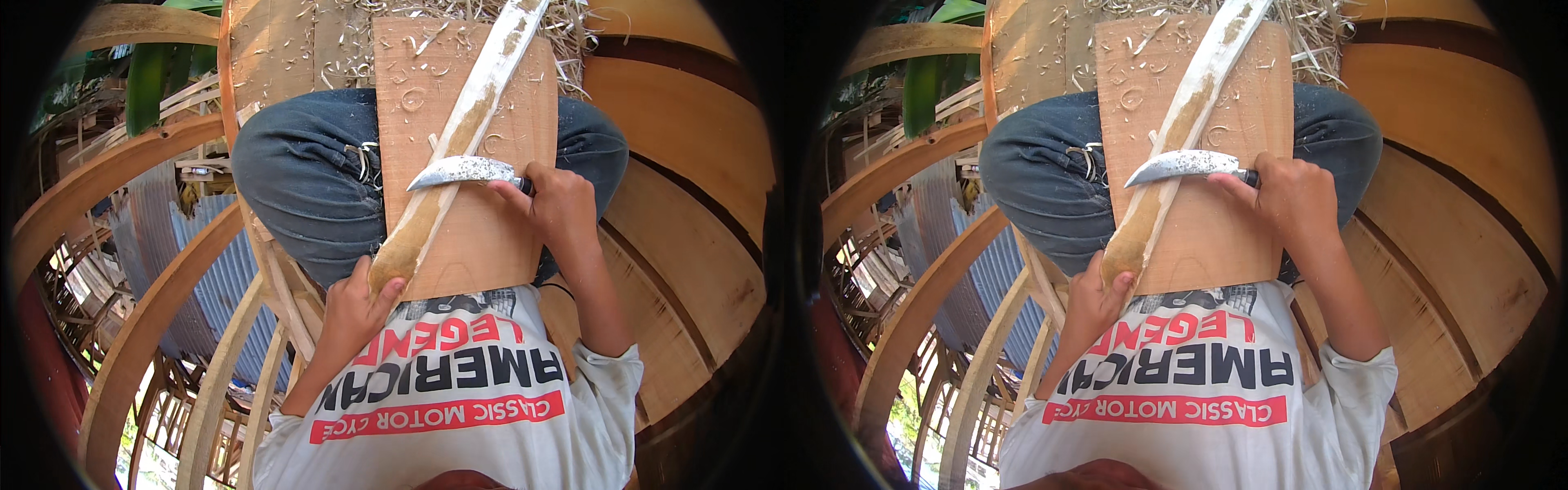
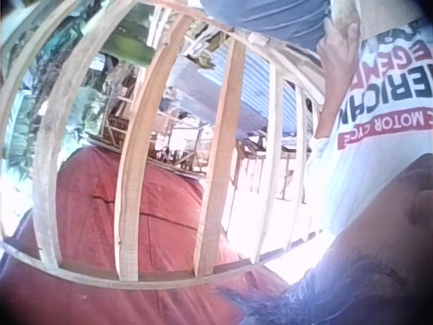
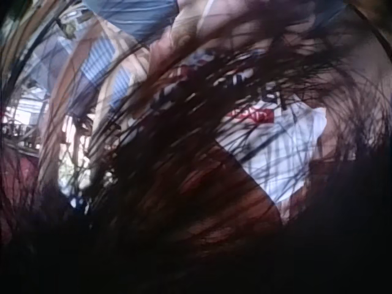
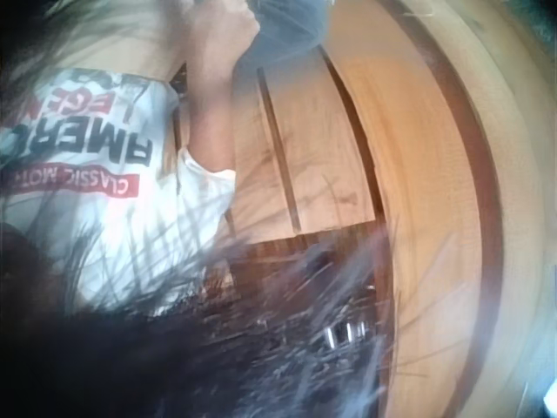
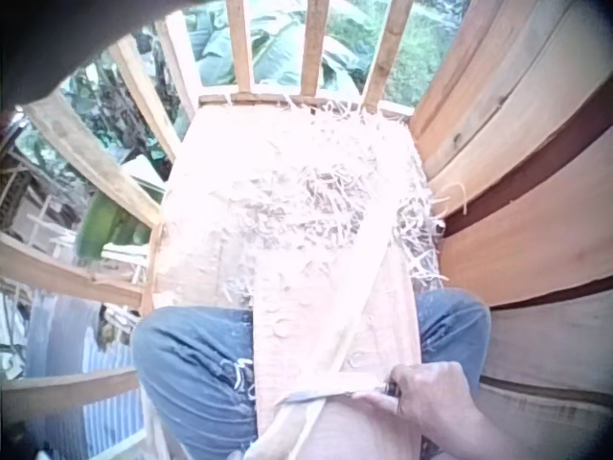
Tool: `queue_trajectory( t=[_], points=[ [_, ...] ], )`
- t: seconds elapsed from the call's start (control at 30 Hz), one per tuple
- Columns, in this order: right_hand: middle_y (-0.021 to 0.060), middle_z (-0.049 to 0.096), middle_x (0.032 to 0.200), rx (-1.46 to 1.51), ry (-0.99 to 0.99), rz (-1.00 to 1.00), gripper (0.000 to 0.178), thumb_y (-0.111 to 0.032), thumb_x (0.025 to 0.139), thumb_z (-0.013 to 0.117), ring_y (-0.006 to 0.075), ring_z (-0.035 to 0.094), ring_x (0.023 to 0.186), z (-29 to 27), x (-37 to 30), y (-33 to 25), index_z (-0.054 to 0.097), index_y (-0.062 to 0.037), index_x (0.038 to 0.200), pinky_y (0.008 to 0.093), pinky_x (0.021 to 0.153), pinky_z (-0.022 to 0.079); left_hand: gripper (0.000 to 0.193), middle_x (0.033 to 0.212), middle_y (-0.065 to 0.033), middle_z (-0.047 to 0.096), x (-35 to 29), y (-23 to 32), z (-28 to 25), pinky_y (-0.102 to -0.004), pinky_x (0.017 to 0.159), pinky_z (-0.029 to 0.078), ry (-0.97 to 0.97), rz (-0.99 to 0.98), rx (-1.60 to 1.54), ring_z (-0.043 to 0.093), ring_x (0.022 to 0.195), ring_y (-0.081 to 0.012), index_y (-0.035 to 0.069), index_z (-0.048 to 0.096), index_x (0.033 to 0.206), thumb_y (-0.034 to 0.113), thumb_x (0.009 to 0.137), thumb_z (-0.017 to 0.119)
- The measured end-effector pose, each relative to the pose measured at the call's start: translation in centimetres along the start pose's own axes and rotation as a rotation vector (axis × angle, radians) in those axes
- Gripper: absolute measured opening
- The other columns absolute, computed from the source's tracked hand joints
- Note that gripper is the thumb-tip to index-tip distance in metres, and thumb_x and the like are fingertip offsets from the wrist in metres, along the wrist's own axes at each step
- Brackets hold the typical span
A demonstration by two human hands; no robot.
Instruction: The person sits cross-legged on a wooden platform and uses a curved knife to shave thin strips from a long wooden stick. The person repeatedly draws the knife along the stick, producing wood shavings that accumulate on the platform.
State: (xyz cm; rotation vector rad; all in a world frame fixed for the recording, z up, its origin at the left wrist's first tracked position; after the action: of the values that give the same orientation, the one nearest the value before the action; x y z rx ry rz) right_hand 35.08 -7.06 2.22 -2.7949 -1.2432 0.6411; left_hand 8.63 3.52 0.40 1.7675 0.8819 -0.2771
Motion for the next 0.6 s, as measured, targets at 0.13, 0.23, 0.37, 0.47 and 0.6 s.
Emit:
queue_trajectory(
  t=[0.13,0.23,0.37,0.47,0.6],
  points=[
    [0.0145,0.059,0.053,-0.011,0.050,-0.018,0.067,-0.069,0.076,0.060,0.0288,0.061,0.048,0.0,1.2,0.8,0.065,-0.0030,0.062,0.0364,0.046,0.047,0.050,0.062,-0.0257,0.058,0.4,0.3,0.0,-0.0450,0.052,0.047,0.005,-0.007,-0.030,0.062,0.064,-0.0452,-0.002,0.051,0.088,0.047,0.092,0.056],
    [0.0186,0.061,0.058,-0.099,0.115,0.032,0.071,-0.070,0.079,0.056,0.0335,0.063,0.054,-0.5,2.9,2.8,0.065,-0.0001,0.066,0.0401,0.050,0.049,0.050,0.062,-0.0258,0.058,0.2,0.3,0.1,-0.0451,0.053,0.047,-0.012,-0.034,-0.039,0.062,0.065,-0.0455,-0.002,0.051,0.089,0.047,0.092,0.056],
    [0.0264,0.061,0.067,-0.005,0.271,0.363,0.080,-0.072,0.084,0.047,0.0420,0.062,0.063,-4.3,7.9,12.1,0.063,0.0042,0.067,0.0454,0.058,0.049,0.048,0.062,-0.0256,0.058,-0.3,0.0,-0.1,-0.0452,0.055,0.047,-0.027,-0.025,-0.003,0.062,0.067,-0.0454,-0.002,0.051,0.088,0.045,0.092,0.056],
    [0.0259,0.058,0.063,0.022,0.212,0.349,0.078,-0.070,0.085,0.048,0.0412,0.060,0.059,-5.3,7.2,11.6,0.062,0.0049,0.067,0.0453,0.057,0.047,0.046,0.065,-0.0257,0.059,0.0,-0.3,-0.2,-0.0438,0.057,0.048,-0.037,-0.054,-0.057,0.063,0.068,-0.0450,-0.003,0.051,0.088,0.042,0.093,0.056],
    [0.0188,0.055,0.053,0.042,0.051,0.090,0.064,-0.058,0.083,0.062,0.0338,0.060,0.051,-2.7,1.9,2.8,0.060,0.0017,0.062,0.0414,0.051,0.046,0.044,0.071,-0.0244,0.062,0.5,-0.3,-0.1,-0.0413,0.061,0.049,-0.031,-0.064,-0.204,0.064,0.073,-0.0434,-0.003,0.054,0.093,0.041,0.093,0.056]
  ],
)
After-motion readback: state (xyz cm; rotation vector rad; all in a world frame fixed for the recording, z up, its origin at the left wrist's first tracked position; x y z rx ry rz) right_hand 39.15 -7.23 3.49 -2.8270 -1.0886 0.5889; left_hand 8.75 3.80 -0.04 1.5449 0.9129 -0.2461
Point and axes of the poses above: each hand's wrist, its own x-axis towards the middle knuckle, its own z-axis out of the palm, y = z × x, the point moved 5 cm from there along x, towards the middle knuckle
